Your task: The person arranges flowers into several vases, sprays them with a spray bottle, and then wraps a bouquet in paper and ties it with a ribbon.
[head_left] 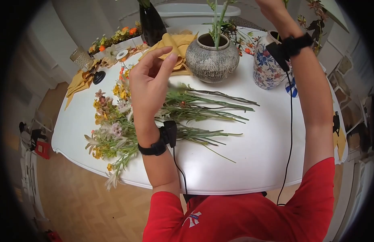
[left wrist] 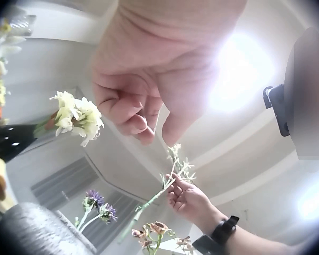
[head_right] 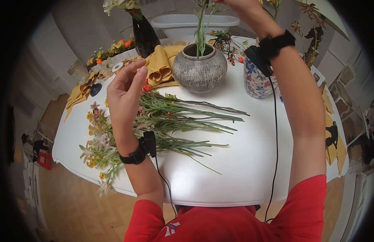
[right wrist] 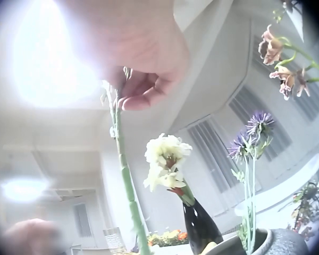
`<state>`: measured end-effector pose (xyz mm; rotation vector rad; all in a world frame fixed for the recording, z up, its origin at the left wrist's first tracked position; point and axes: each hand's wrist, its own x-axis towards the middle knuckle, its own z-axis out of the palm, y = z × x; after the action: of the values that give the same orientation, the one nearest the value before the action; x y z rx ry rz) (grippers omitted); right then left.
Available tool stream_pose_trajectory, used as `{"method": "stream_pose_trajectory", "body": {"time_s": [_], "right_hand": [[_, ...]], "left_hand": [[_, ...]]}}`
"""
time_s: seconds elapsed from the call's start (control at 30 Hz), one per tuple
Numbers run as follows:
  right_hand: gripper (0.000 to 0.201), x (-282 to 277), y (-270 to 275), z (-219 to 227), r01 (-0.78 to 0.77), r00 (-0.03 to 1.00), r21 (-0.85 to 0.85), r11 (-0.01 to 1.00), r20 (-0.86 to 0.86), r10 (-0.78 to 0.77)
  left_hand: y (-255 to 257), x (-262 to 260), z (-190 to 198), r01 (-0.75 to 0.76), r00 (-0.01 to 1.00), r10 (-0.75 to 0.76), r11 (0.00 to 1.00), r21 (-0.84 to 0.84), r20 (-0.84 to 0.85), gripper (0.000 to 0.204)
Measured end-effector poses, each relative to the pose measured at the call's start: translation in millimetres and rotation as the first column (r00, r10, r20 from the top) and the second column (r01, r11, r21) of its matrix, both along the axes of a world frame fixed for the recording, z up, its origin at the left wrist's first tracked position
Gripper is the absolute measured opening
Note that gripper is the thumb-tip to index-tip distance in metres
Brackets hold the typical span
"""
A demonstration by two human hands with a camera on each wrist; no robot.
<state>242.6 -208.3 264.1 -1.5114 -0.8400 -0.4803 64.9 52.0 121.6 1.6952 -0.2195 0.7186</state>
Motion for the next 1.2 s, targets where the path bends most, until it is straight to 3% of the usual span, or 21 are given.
{"method": "stream_pose_trajectory", "body": {"time_s": [0.17,0.27,0.3,0.4,0.43,0.53,0.57,0.8,0.9,1.0,1.03,1.2], "right_hand": [[0.026,62,5,-13,0.107,0.989,0.122,0.987,0.092,-0.118],[0.029,58,10,-37,0.39,0.914,-0.04,0.92,0.139,-0.381],[0.032,79,14,-53,0.307,0.936,0.054,0.95,0.161,-0.312],[0.028,84,22,-85,0.338,0.941,-0.03,0.941,0.003,-0.338],[0.034,94,21,-98,0.465,0.881,-0.164,0.87,0.179,-0.438],[0.035,97,28,-118,0.486,0.866,-0.194,0.853,0.24,-0.439],[0.032,91,28,-124,0.452,0.892,-0.258,0.854,0.103,-0.441],[0.03,111,40,-165,0.263,0.948,-0.324,0.909,-0.086,-0.306],[0.03,117,37,-174,0.258,0.949,-0.389,0.884,-0.067,-0.307],[0.033,118,33,-176,0.358,0.911,-0.465,0.81,-0.015,-0.411],[0.036,119,33,-176,0.328,0.923,-0.45,0.831,-0.036,-0.384],[0.044,114,31,-176,0.415,0.858,-0.559,0.718,-0.022,-0.514]], "left_hand": [[8,2,-2,-0.086,0.996,0.086,0.996,0.034,0.009,0.028],[10,2,-3,-0.104,0.995,0.103,0.994,0.022,0.011,0.029],[10,2,-2,-0.114,0.993,0.114,0.993,0.02,0.012,0.029],[11,0,0,-0.142,0.99,0.143,0.989,0.035,0.001,0.029],[11,-1,1,-0.153,0.988,0.153,0.987,0.042,-0.004,0.029],[11,-1,1,-0.163,0.986,0.164,0.984,0.066,-0.013,0.029],[12,0,0,-0.156,0.988,0.157,0.985,0.07,-0.007,0.029],[12,3,-3,-0.13,0.991,0.132,0.985,0.11,-0.01,0.028],[12,5,-5,-0.13,0.991,0.131,0.985,0.117,-0.002,0.028],[12,6,-4,-0.14,0.99,0.143,0.98,0.141,-0.011,0.028],[11,5,-4,-0.147,0.988,0.152,0.977,0.155,-0.022,0.028],[10,6,-4,-0.149,0.986,0.161,0.969,0.197,-0.045,0.028]]}}
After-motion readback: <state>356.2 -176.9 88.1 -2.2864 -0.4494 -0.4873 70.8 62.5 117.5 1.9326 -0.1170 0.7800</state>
